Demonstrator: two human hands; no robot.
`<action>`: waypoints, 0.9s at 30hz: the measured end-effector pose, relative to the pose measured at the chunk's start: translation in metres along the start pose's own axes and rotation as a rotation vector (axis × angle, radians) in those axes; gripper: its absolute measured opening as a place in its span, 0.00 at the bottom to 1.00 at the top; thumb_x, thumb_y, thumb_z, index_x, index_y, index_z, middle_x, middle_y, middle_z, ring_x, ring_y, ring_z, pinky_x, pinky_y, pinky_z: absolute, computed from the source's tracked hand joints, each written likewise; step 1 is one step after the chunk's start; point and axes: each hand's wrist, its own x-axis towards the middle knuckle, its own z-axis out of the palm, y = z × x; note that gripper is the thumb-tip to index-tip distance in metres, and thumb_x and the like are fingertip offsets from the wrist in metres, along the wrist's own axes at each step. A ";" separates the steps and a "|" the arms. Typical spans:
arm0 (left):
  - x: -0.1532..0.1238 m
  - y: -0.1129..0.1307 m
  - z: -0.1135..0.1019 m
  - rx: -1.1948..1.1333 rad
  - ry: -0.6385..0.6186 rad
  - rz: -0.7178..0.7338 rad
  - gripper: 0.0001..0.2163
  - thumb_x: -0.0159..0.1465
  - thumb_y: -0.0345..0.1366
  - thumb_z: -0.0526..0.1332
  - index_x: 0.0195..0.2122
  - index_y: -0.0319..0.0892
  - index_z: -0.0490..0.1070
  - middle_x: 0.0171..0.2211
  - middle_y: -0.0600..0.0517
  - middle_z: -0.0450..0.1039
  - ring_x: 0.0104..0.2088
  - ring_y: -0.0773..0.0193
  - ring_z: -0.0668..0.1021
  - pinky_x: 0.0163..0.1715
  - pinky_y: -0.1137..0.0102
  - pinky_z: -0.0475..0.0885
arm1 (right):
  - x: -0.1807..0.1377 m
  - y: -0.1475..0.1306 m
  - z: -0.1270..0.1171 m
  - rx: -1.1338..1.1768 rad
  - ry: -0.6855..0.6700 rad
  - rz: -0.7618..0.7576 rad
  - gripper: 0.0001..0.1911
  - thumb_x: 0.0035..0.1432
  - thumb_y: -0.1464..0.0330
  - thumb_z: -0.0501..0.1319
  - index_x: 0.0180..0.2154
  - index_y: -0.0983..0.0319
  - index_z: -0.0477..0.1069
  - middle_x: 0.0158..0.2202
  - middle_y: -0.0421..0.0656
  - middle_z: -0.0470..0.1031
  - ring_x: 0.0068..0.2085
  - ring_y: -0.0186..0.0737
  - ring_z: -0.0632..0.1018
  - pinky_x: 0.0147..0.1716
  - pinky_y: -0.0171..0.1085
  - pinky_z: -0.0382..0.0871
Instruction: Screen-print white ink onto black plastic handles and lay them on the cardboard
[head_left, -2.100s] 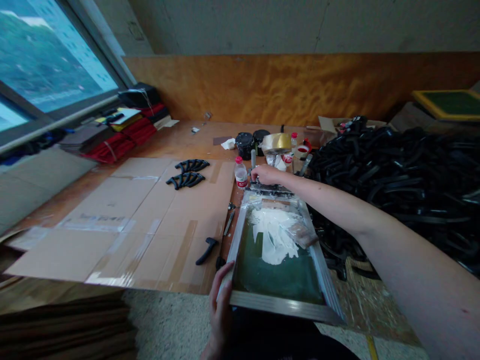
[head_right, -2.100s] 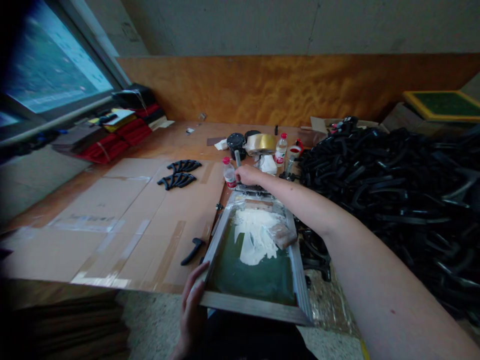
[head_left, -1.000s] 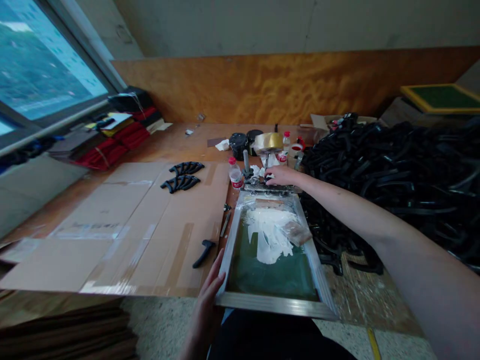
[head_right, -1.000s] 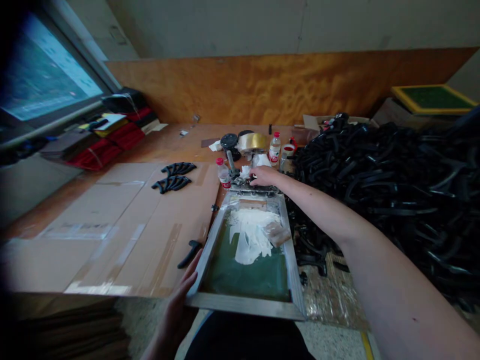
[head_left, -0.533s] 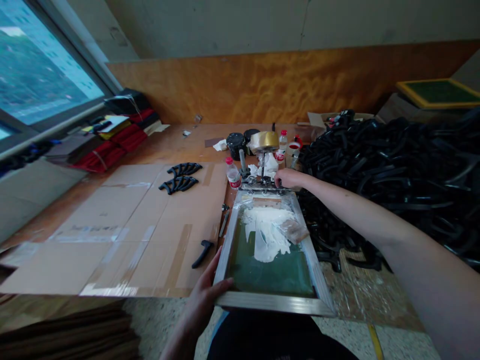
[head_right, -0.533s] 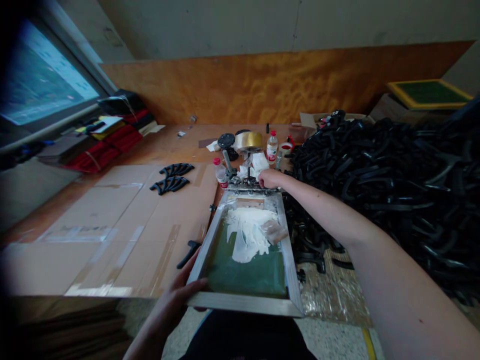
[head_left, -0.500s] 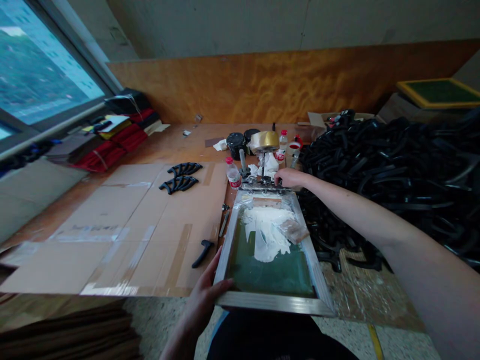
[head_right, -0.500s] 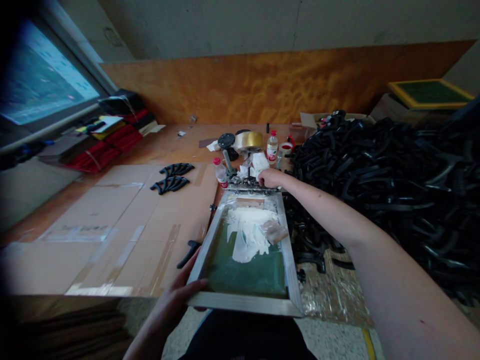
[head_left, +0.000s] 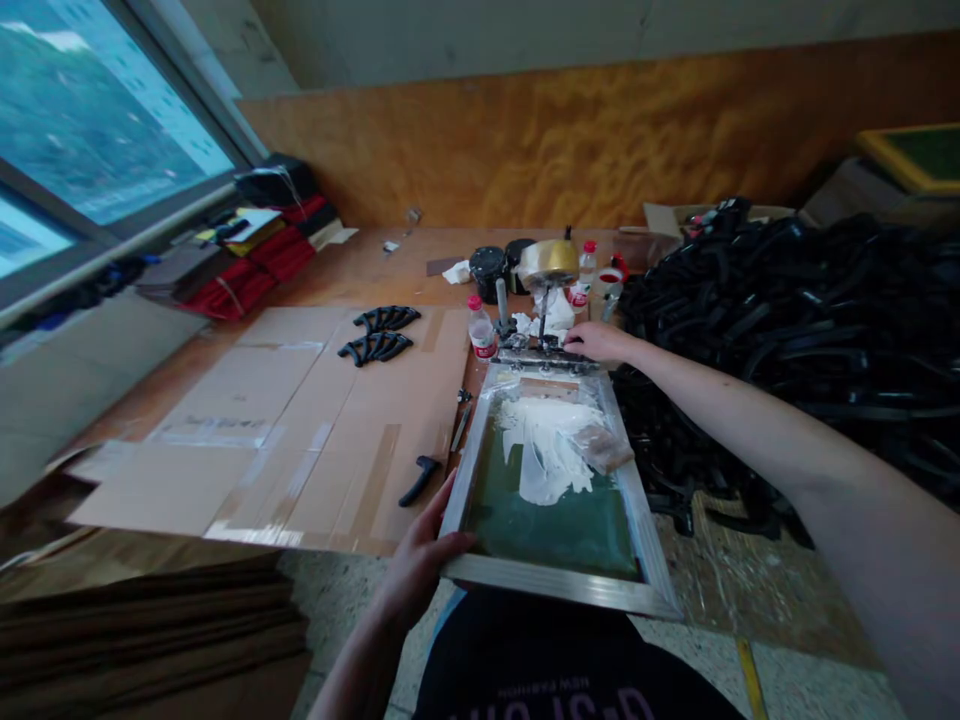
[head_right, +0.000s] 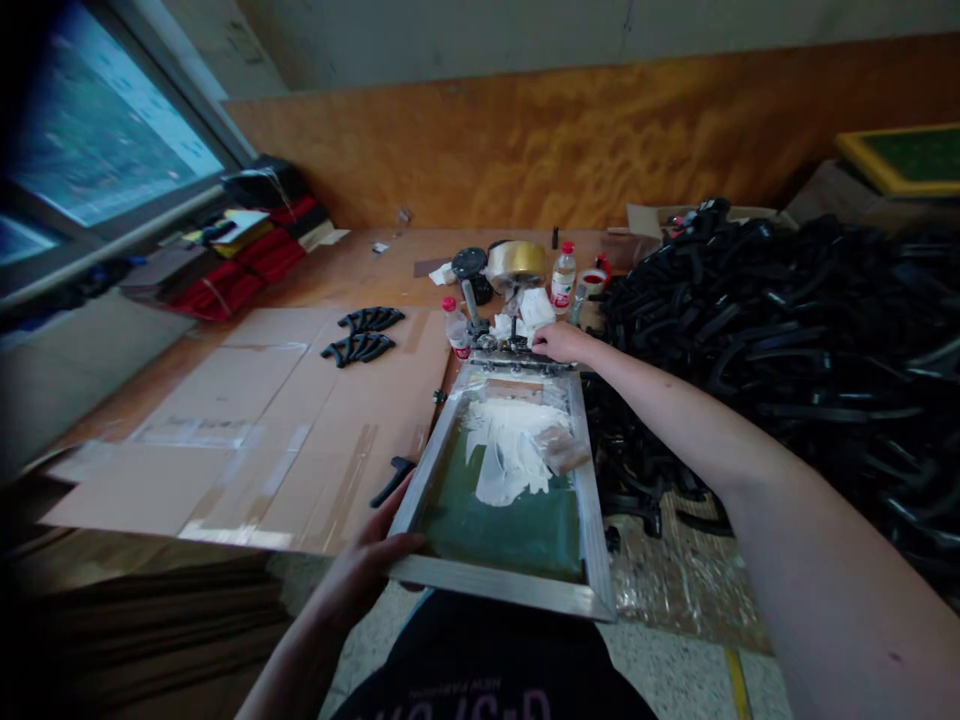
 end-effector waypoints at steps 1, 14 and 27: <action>0.000 0.000 -0.001 0.002 -0.003 -0.001 0.46 0.51 0.30 0.66 0.68 0.50 0.43 0.52 0.44 0.72 0.32 0.61 0.79 0.24 0.74 0.72 | 0.000 0.000 0.001 0.000 0.004 0.002 0.16 0.61 0.67 0.55 0.46 0.62 0.77 0.45 0.46 0.79 0.44 0.43 0.77 0.41 0.34 0.66; 0.001 0.008 -0.002 0.069 0.005 -0.050 0.47 0.53 0.31 0.66 0.69 0.48 0.37 0.41 0.46 0.77 0.21 0.66 0.75 0.17 0.74 0.70 | -0.004 0.001 0.007 0.072 0.025 -0.020 0.15 0.58 0.74 0.56 0.44 0.58 0.77 0.46 0.40 0.79 0.48 0.37 0.76 0.46 0.31 0.65; -0.001 0.003 0.005 0.041 0.087 -0.069 0.47 0.49 0.33 0.69 0.68 0.49 0.45 0.46 0.44 0.77 0.30 0.59 0.79 0.23 0.72 0.72 | -0.041 0.013 0.024 0.364 0.534 0.229 0.14 0.64 0.68 0.52 0.46 0.61 0.73 0.48 0.48 0.75 0.49 0.42 0.73 0.51 0.38 0.63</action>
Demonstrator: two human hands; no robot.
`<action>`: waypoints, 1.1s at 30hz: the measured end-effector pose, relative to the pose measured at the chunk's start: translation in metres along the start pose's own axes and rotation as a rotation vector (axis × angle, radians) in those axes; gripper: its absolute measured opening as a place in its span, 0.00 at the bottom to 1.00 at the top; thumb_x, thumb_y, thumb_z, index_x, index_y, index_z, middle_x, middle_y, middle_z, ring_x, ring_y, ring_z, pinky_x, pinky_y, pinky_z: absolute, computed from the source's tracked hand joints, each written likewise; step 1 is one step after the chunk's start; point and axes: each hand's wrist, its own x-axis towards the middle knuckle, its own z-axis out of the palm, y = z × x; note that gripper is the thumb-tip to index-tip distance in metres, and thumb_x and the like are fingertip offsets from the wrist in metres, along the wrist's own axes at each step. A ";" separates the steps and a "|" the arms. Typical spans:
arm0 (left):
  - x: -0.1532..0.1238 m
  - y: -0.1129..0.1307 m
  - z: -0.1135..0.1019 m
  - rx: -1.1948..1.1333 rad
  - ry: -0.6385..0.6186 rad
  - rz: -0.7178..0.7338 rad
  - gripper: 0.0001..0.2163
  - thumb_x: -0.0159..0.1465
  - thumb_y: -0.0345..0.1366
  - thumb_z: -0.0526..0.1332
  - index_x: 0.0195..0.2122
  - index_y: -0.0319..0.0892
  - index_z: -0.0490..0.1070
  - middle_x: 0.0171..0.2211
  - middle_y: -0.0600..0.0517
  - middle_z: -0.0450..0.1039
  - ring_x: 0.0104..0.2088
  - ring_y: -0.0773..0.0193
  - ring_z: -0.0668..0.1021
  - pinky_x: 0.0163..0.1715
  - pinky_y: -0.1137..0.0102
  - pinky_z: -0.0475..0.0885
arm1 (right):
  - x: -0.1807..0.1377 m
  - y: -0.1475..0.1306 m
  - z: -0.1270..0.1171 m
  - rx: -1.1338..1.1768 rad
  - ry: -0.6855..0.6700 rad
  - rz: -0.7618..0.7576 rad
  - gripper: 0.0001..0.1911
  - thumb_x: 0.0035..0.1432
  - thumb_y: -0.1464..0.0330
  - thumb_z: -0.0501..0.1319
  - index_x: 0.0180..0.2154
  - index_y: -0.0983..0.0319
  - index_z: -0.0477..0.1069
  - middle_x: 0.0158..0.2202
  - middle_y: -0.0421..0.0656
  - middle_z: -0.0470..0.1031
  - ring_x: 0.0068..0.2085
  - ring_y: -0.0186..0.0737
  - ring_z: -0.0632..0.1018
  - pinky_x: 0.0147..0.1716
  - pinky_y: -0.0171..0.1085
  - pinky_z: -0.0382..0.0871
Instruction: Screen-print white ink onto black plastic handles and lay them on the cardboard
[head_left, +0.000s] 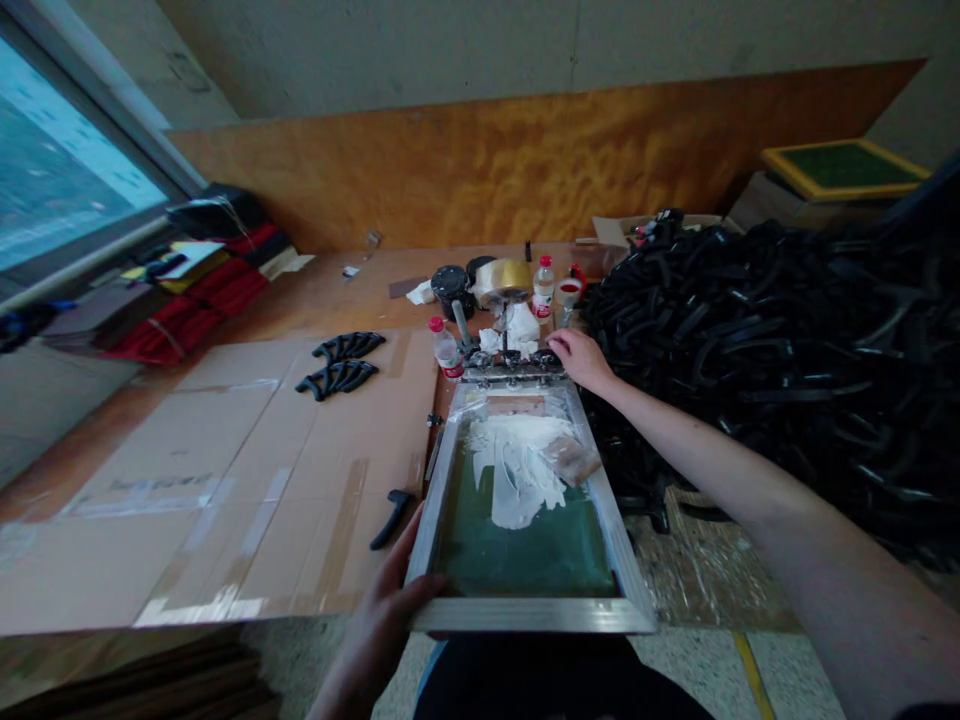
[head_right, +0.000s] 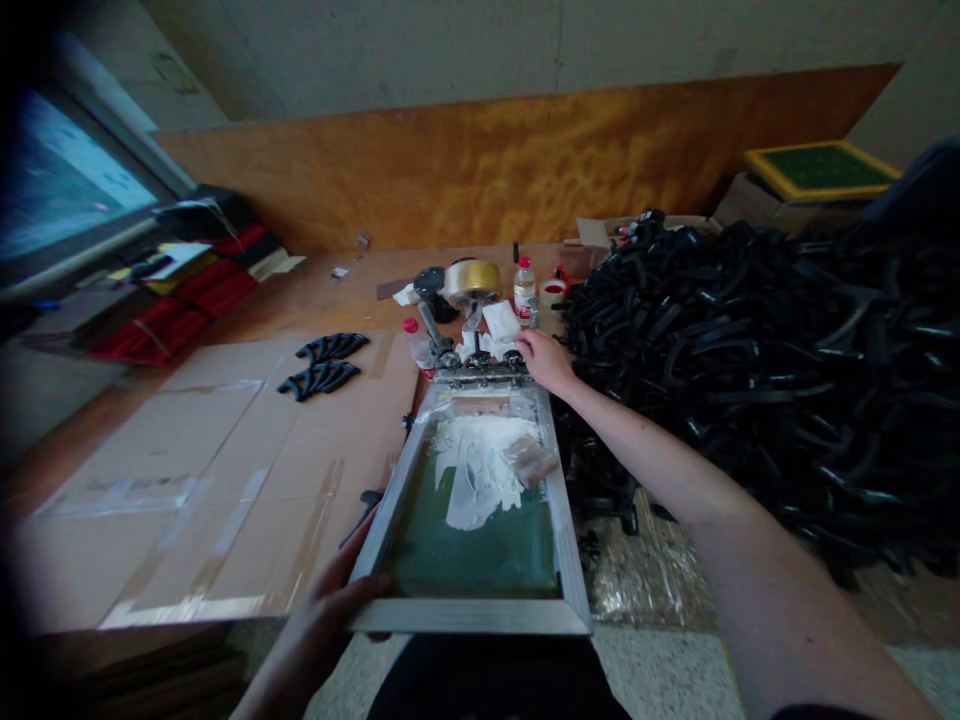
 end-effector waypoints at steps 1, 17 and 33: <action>0.000 0.000 0.000 -0.004 0.007 -0.001 0.47 0.49 0.33 0.69 0.68 0.48 0.46 0.45 0.45 0.77 0.32 0.57 0.80 0.24 0.71 0.73 | -0.008 0.008 0.001 0.025 0.048 0.097 0.14 0.64 0.67 0.51 0.45 0.61 0.73 0.47 0.48 0.75 0.49 0.43 0.73 0.51 0.39 0.63; -0.008 0.011 0.009 0.046 0.016 0.011 0.44 0.53 0.33 0.66 0.68 0.49 0.43 0.38 0.48 0.77 0.19 0.67 0.74 0.15 0.74 0.67 | -0.054 0.051 0.066 0.551 0.148 0.601 0.19 0.47 0.61 0.58 0.39 0.63 0.76 0.41 0.47 0.80 0.42 0.46 0.79 0.40 0.39 0.70; -0.015 0.021 0.021 -0.027 -0.012 -0.002 0.45 0.53 0.31 0.65 0.68 0.53 0.41 0.37 0.50 0.78 0.18 0.66 0.75 0.14 0.73 0.69 | -0.055 0.050 0.063 0.735 0.247 0.665 0.15 0.41 0.62 0.62 0.32 0.61 0.79 0.37 0.46 0.81 0.42 0.49 0.80 0.38 0.39 0.72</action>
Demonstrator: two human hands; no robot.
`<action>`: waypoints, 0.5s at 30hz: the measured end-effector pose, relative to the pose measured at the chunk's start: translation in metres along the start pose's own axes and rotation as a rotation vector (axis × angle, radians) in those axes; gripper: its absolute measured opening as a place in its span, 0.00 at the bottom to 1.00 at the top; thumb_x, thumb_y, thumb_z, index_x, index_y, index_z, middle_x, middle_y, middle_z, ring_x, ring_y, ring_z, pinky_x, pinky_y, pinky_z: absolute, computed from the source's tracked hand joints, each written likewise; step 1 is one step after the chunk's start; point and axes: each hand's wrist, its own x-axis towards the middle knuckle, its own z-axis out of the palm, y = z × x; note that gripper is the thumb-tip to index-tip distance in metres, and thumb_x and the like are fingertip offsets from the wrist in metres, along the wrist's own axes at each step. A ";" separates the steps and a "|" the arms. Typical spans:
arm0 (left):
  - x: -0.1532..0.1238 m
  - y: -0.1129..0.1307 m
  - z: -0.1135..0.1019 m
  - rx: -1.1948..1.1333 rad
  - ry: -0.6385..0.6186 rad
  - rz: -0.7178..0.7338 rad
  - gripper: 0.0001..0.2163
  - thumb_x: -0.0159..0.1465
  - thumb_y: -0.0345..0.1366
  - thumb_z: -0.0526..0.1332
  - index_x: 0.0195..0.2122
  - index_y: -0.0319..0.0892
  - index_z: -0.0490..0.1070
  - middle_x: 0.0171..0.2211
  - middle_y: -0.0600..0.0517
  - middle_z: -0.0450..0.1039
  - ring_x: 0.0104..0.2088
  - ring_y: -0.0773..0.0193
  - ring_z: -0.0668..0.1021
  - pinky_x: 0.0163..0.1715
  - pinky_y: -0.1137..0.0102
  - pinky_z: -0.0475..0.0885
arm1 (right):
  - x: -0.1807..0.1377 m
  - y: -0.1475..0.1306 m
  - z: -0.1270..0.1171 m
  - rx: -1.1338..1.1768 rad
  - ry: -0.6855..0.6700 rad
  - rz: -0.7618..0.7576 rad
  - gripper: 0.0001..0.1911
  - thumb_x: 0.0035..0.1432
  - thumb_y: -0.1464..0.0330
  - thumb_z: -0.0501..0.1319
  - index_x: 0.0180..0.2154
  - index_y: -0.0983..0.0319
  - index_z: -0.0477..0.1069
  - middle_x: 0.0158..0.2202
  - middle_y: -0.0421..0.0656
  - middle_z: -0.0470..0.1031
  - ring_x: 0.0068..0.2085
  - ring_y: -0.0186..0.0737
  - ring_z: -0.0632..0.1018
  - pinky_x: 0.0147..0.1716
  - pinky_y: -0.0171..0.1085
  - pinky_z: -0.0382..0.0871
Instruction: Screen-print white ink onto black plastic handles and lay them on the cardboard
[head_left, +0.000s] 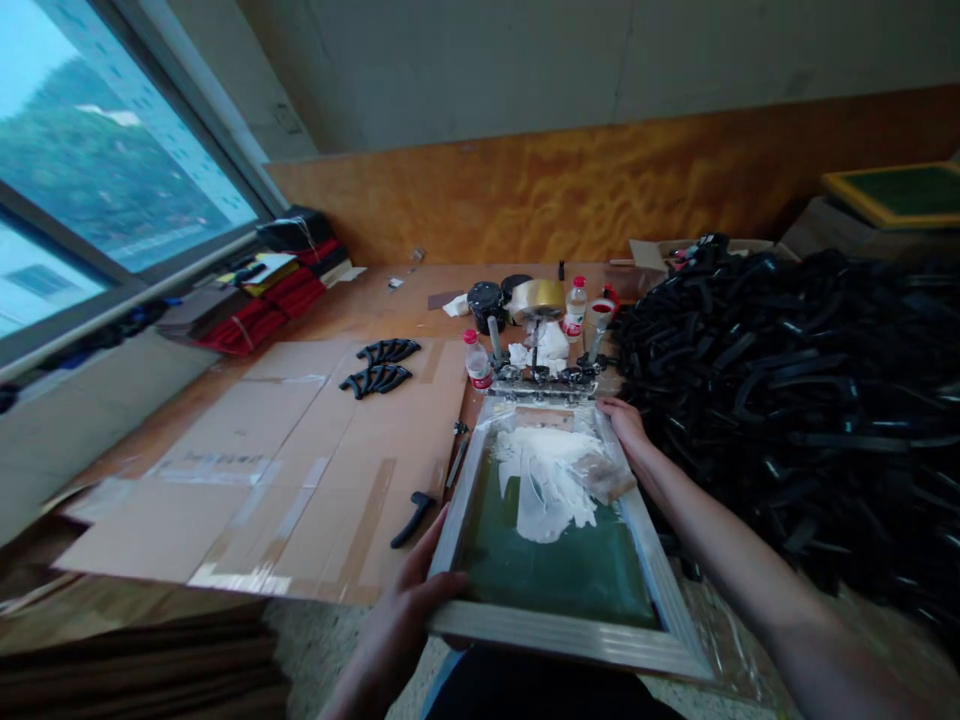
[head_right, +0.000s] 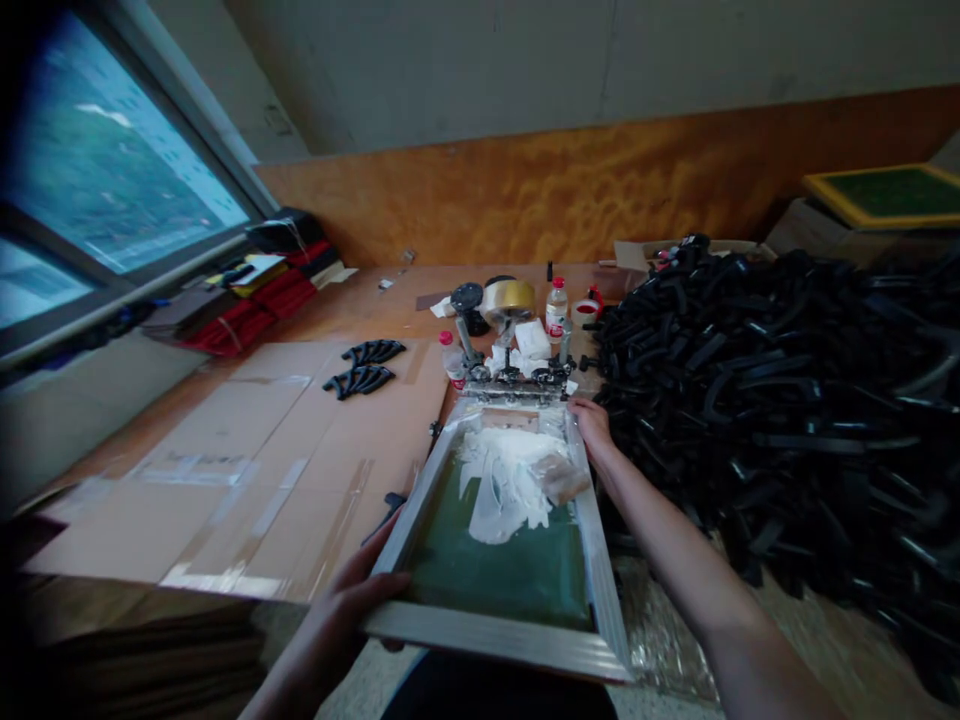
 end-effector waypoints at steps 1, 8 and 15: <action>0.000 0.002 0.000 -0.002 0.003 -0.003 0.45 0.54 0.31 0.65 0.68 0.53 0.41 0.36 0.50 0.78 0.18 0.65 0.75 0.14 0.73 0.69 | 0.000 -0.001 -0.001 0.000 0.000 0.004 0.14 0.40 0.63 0.62 0.32 0.61 0.79 0.37 0.46 0.81 0.42 0.49 0.80 0.38 0.39 0.72; 0.000 0.013 -0.001 0.028 -0.016 0.009 0.43 0.54 0.30 0.64 0.68 0.49 0.43 0.36 0.48 0.77 0.18 0.65 0.75 0.14 0.72 0.69 | 0.001 0.000 -0.004 0.007 0.024 0.038 0.15 0.40 0.64 0.63 0.33 0.62 0.80 0.36 0.46 0.82 0.41 0.50 0.80 0.38 0.39 0.73; 0.005 0.002 0.013 0.000 -0.033 -0.002 0.43 0.52 0.30 0.64 0.68 0.47 0.45 0.40 0.46 0.78 0.22 0.66 0.76 0.18 0.74 0.68 | 0.007 0.003 -0.023 -0.025 0.032 0.021 0.13 0.42 0.65 0.63 0.33 0.59 0.80 0.40 0.44 0.82 0.46 0.50 0.79 0.45 0.42 0.71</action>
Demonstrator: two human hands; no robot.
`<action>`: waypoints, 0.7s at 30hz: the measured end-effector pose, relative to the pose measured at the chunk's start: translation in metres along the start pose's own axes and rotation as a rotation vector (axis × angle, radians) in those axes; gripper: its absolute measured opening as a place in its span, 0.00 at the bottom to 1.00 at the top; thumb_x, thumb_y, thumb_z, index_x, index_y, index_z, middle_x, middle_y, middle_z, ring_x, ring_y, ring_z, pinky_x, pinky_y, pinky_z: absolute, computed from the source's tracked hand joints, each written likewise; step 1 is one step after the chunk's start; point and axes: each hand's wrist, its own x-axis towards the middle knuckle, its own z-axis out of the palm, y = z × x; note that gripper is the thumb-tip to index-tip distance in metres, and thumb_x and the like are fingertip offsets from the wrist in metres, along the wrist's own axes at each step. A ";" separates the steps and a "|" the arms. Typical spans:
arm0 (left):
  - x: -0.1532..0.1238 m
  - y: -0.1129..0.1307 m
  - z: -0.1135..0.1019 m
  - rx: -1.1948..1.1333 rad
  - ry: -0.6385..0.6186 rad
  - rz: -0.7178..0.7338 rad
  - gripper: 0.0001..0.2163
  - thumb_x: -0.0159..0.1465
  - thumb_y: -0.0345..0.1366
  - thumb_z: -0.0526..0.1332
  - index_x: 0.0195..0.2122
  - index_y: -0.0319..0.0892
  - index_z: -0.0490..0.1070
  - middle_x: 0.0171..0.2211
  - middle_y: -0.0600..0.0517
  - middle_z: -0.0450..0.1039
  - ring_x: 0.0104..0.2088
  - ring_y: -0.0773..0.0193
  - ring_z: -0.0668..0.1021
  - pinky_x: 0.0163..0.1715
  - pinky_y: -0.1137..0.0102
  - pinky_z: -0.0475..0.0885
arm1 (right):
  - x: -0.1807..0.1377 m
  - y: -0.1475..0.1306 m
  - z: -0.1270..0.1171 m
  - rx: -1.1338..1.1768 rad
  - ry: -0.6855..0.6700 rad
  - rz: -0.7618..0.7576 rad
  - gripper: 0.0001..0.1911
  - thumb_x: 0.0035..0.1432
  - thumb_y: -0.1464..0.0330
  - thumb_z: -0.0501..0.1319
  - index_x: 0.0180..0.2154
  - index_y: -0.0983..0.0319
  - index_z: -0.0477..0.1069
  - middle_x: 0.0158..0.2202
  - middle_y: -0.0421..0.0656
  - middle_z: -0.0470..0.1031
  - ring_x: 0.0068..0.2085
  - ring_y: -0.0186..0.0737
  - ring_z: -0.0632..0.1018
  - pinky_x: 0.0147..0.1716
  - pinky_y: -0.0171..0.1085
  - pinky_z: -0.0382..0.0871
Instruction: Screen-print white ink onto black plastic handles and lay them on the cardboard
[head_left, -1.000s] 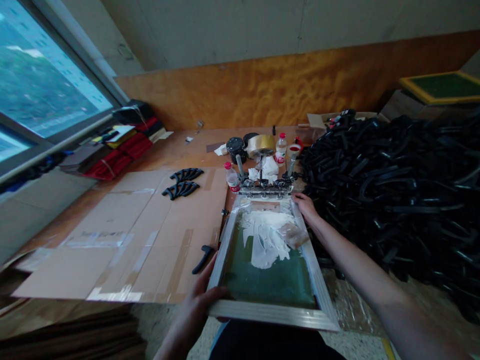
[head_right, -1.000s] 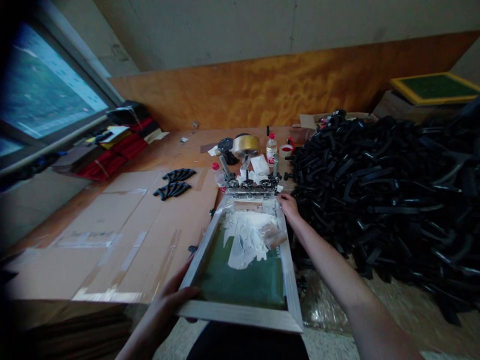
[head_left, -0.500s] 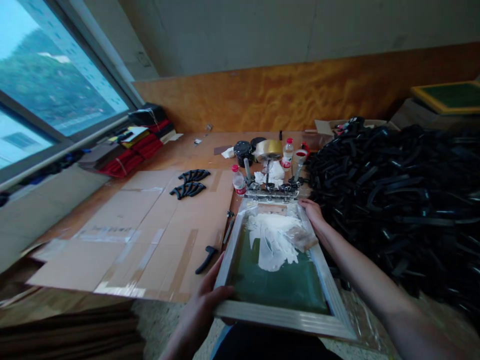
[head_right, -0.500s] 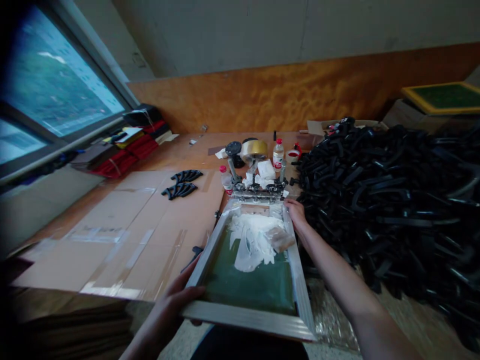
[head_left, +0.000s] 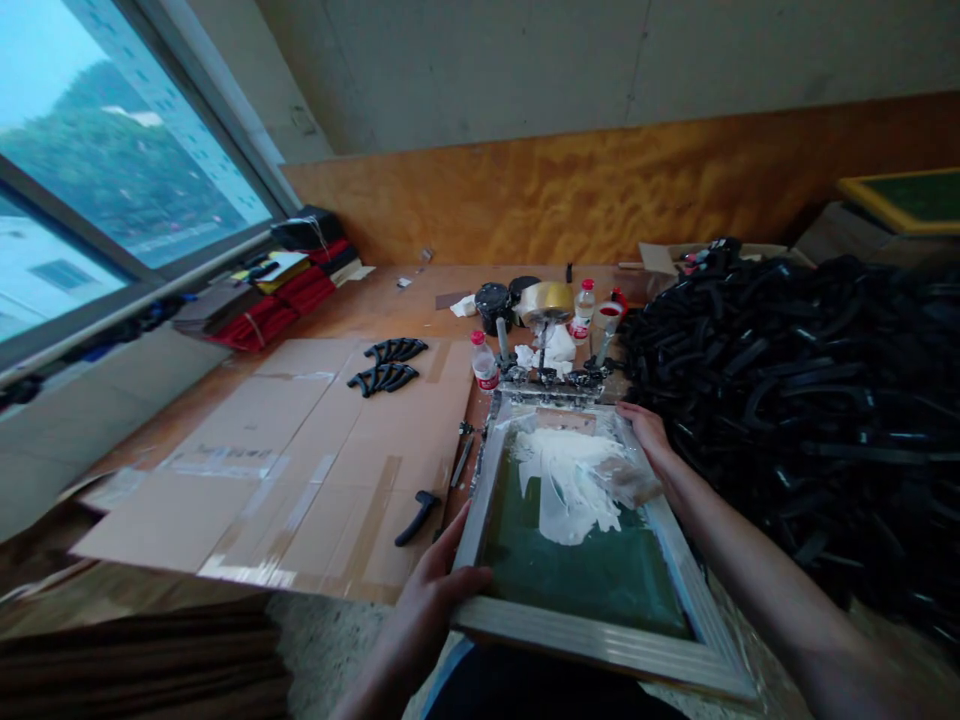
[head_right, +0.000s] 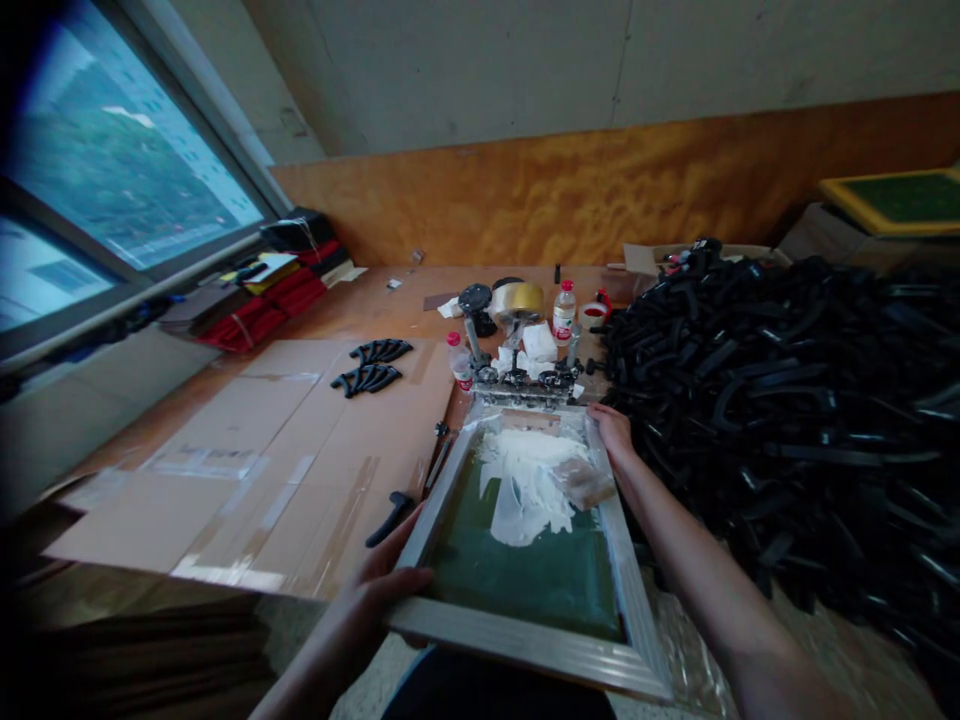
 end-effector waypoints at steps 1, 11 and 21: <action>0.000 -0.001 0.003 -0.008 -0.007 0.004 0.43 0.52 0.30 0.65 0.68 0.47 0.47 0.42 0.46 0.78 0.23 0.65 0.76 0.19 0.74 0.69 | 0.000 0.000 -0.002 -0.003 0.002 -0.002 0.13 0.42 0.65 0.63 0.33 0.59 0.80 0.40 0.44 0.81 0.47 0.50 0.78 0.46 0.42 0.71; 0.004 -0.010 0.005 -0.055 0.041 0.036 0.39 0.50 0.29 0.65 0.65 0.48 0.56 0.57 0.48 0.70 0.38 0.61 0.80 0.35 0.72 0.74 | 0.000 -0.001 -0.003 -0.009 0.015 0.014 0.15 0.43 0.66 0.63 0.36 0.62 0.80 0.40 0.45 0.81 0.45 0.47 0.79 0.46 0.40 0.69; 0.003 -0.012 0.009 -0.105 0.067 0.019 0.40 0.51 0.31 0.66 0.66 0.47 0.53 0.51 0.48 0.74 0.32 0.64 0.79 0.25 0.76 0.70 | -0.009 -0.011 -0.010 -0.160 -0.083 0.019 0.15 0.53 0.63 0.61 0.41 0.64 0.76 0.35 0.45 0.81 0.33 0.40 0.78 0.33 0.38 0.72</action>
